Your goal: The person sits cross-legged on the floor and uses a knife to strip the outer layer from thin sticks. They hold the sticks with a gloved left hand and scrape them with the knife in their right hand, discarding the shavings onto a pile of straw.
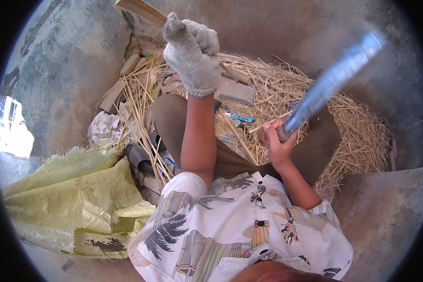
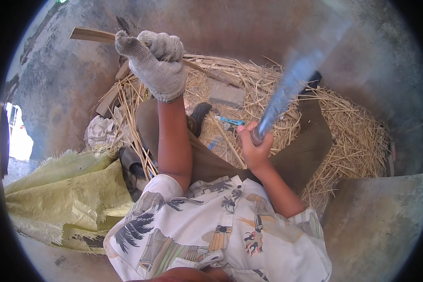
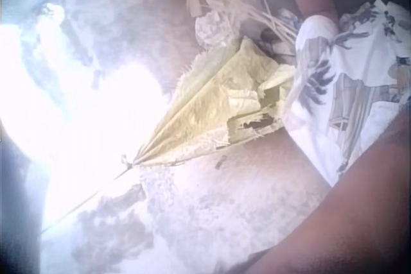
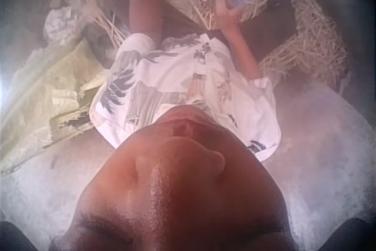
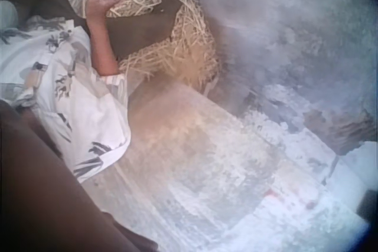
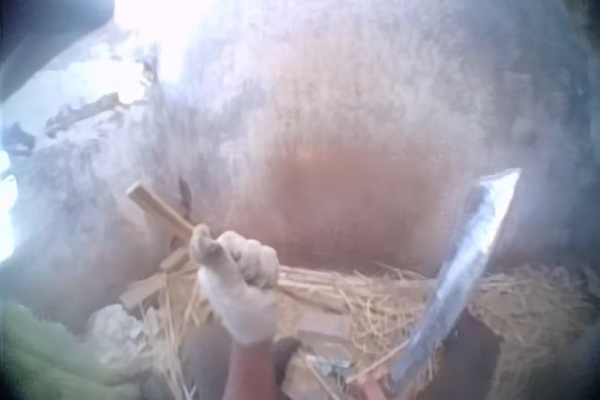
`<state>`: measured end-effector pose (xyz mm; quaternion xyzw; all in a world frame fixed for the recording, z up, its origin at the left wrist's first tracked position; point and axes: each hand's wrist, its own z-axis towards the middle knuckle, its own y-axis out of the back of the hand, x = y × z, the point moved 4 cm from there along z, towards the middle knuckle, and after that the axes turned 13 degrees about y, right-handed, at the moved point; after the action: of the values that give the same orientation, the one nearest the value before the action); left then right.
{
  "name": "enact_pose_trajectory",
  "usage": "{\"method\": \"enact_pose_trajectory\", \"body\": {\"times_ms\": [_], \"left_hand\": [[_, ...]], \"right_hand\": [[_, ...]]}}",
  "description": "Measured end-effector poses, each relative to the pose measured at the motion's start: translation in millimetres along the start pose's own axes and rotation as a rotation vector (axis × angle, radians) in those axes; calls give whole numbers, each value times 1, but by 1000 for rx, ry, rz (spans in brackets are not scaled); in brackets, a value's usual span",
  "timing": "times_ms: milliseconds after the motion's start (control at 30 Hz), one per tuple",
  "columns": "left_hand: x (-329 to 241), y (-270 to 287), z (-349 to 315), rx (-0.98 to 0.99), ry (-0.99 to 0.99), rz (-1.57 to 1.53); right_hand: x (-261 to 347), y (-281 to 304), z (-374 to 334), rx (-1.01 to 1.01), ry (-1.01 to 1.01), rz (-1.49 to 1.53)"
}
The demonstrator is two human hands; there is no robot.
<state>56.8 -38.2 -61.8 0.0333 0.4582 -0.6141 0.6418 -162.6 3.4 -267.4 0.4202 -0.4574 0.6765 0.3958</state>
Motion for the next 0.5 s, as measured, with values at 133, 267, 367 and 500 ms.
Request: {"method": "enact_pose_trajectory", "body": {"times_ms": [133,267,367,500], "left_hand": [[1,-5,-1,25,29,-40],[-2,5,-3,86,24,-103],[-13,9,-1,102,24,-171],[-4,-8,-7,-25,116,-152]], "right_hand": [[-56,3,4,240,-261,-547],[-43,11,10,248,-272,-578],[-10,5,1,237,-542,-182],[14,8,-10,226,-817,253]]}}
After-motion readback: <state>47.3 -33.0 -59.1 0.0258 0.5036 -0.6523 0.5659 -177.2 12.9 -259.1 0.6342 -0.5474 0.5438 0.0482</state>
